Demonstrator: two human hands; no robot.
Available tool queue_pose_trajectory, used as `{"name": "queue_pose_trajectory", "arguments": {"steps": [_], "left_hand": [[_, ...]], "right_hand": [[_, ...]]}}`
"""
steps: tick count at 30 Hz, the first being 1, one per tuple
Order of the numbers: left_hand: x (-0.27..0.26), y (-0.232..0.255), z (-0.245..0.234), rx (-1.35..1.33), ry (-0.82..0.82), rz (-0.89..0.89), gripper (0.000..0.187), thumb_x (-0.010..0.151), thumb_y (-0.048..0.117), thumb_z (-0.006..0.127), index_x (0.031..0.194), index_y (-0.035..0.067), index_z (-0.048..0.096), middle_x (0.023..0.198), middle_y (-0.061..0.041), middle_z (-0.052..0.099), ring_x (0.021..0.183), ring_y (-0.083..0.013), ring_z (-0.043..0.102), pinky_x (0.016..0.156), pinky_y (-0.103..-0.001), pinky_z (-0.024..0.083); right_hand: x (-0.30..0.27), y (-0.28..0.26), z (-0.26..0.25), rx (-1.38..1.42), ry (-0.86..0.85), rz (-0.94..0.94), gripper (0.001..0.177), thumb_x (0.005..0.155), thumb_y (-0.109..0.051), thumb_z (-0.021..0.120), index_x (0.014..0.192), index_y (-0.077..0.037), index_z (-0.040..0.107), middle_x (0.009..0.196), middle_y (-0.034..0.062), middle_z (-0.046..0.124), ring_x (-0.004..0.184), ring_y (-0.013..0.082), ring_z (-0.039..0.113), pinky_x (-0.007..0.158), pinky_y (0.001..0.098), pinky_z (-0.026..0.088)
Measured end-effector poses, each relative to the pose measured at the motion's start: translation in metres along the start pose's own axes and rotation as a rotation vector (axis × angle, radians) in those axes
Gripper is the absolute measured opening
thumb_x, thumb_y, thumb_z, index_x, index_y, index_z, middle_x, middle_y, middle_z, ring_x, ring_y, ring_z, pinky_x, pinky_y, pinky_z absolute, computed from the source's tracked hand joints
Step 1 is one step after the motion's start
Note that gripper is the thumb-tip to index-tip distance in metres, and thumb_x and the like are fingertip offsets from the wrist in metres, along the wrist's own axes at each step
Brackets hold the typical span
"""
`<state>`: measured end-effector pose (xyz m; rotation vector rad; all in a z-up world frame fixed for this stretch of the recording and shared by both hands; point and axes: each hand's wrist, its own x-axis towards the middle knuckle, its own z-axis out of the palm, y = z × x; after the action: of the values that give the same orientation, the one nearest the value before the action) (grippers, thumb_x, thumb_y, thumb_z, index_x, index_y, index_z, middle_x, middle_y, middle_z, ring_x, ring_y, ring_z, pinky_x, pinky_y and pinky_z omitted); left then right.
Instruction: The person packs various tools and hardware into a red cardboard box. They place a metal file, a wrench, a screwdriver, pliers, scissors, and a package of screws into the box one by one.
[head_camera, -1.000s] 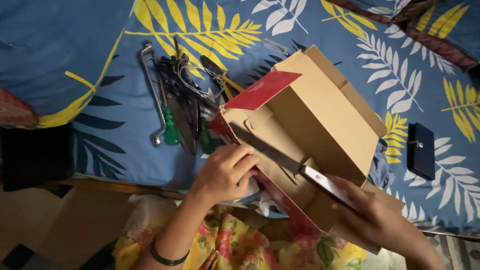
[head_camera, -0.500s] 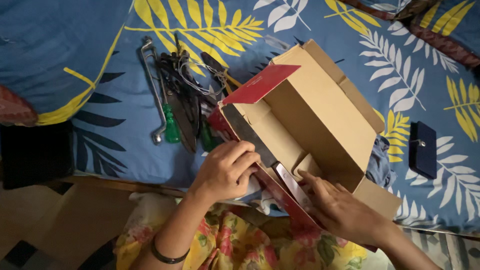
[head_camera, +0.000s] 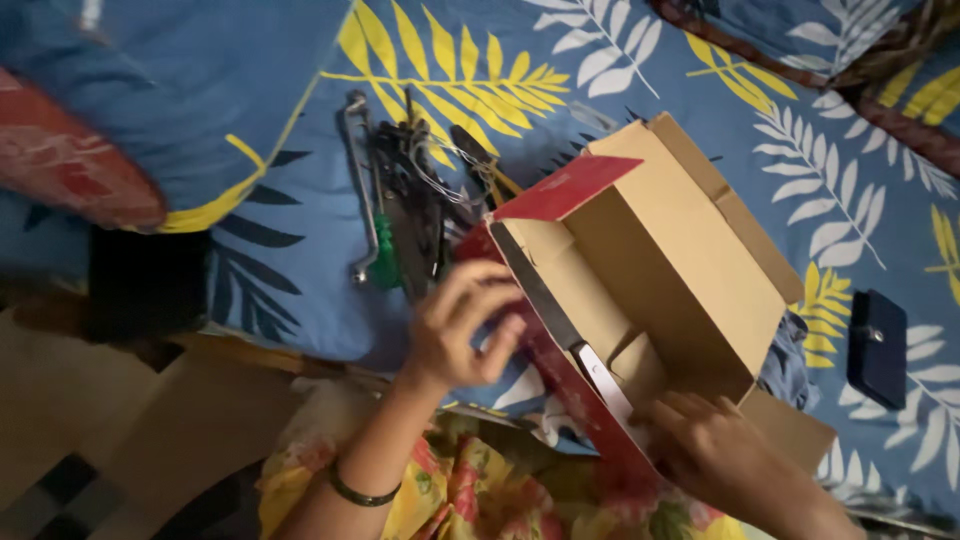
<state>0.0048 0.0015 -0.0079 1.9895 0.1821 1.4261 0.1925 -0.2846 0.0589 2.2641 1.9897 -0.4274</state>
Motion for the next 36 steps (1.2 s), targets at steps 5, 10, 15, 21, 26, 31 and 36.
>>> {"name": "queue_pose_trajectory", "arguments": {"steps": [5, 10, 15, 21, 26, 31, 36], "left_hand": [[0.007, -0.039, -0.024, 0.4, 0.314, -0.305, 0.019, 0.094, 0.015, 0.071, 0.111, 0.008, 0.067, 0.115, -0.014, 0.063, 0.104, -0.0336, 0.065, 0.089, -0.042, 0.054], [0.007, -0.058, -0.033, 0.764, 0.029, -0.613, 0.042, 0.076, 0.028, 0.083, 0.111, 0.009, 0.068, 0.109, -0.018, 0.061, 0.102, -0.042, 0.057, 0.085, -0.051, 0.046], [0.008, -0.069, -0.038, 0.719, -0.001, -0.703, 0.051, 0.076, 0.028, 0.08, 0.121, 0.008, 0.067, 0.105, -0.02, 0.066, 0.096, -0.0427, 0.065, 0.084, -0.051, 0.052], [0.002, -0.078, -0.04, 0.699, 0.036, -0.741, 0.034, 0.088, 0.026, 0.07, 0.117, 0.008, 0.074, 0.102, -0.023, 0.07, 0.089, -0.044, 0.068, 0.081, -0.054, 0.053], [-0.006, -0.091, -0.036, 0.681, 0.275, -0.561, 0.033, 0.099, 0.018, 0.061, 0.128, 0.005, 0.072, 0.104, -0.027, 0.068, 0.09, -0.045, 0.067, 0.081, -0.052, 0.053], [-0.009, -0.068, -0.021, 0.254, 0.469, -0.315, 0.035, 0.116, 0.013, 0.047, 0.148, -0.001, 0.051, 0.129, -0.025, 0.067, 0.107, -0.0366, 0.069, 0.094, -0.045, 0.053], [-0.024, -0.027, 0.013, 0.035, 0.465, -0.284, 0.051, 0.111, 0.014, 0.039, 0.158, -0.007, 0.036, 0.117, -0.027, 0.062, 0.083, -0.0282, 0.06, 0.072, -0.038, 0.052]], "right_hand": [[-0.011, 0.008, 0.011, -0.081, 0.115, 0.017, 0.037, 0.084, -0.033, 0.075, 0.12, -0.025, 0.068, 0.11, -0.0037, 0.07, 0.107, 0.0202, 0.069, 0.087, 0.038, 0.051], [-0.03, -0.015, -0.006, 0.001, 0.381, 0.04, 0.05, 0.077, -0.034, 0.077, 0.124, -0.019, 0.068, 0.12, 0.0, 0.071, 0.106, 0.0207, 0.07, 0.076, 0.0361, 0.049], [-0.041, 0.003, 0.029, -0.046, 0.487, 0.153, 0.051, 0.064, -0.027, 0.082, 0.112, -0.015, 0.071, 0.105, 0.0059, 0.072, 0.095, 0.0249, 0.071, 0.081, 0.0419, 0.052], [-0.057, 0.022, 0.097, 0.005, 0.681, 0.233, 0.039, 0.068, -0.028, 0.082, 0.103, -0.014, 0.071, 0.106, 0.0087, 0.073, 0.101, 0.0265, 0.072, 0.095, 0.0422, 0.051], [-0.04, -0.001, 0.094, 0.044, 0.7, 0.353, 0.045, 0.072, -0.029, 0.08, 0.113, -0.014, 0.069, 0.126, 0.0123, 0.068, 0.122, 0.0308, 0.063, 0.106, 0.0468, 0.044], [-0.003, -0.05, 0.051, 0.081, 0.533, 0.483, 0.04, 0.084, -0.024, 0.069, 0.124, -0.02, 0.067, 0.138, 0.0062, 0.062, 0.132, 0.0264, 0.057, 0.112, 0.0669, 0.027], [0.029, -0.069, 0.009, 0.328, 0.497, 0.579, 0.04, 0.09, -0.03, 0.065, 0.126, -0.015, 0.065, 0.118, 0.0069, 0.07, 0.114, 0.0298, 0.067, 0.113, 0.0654, 0.028]]}}
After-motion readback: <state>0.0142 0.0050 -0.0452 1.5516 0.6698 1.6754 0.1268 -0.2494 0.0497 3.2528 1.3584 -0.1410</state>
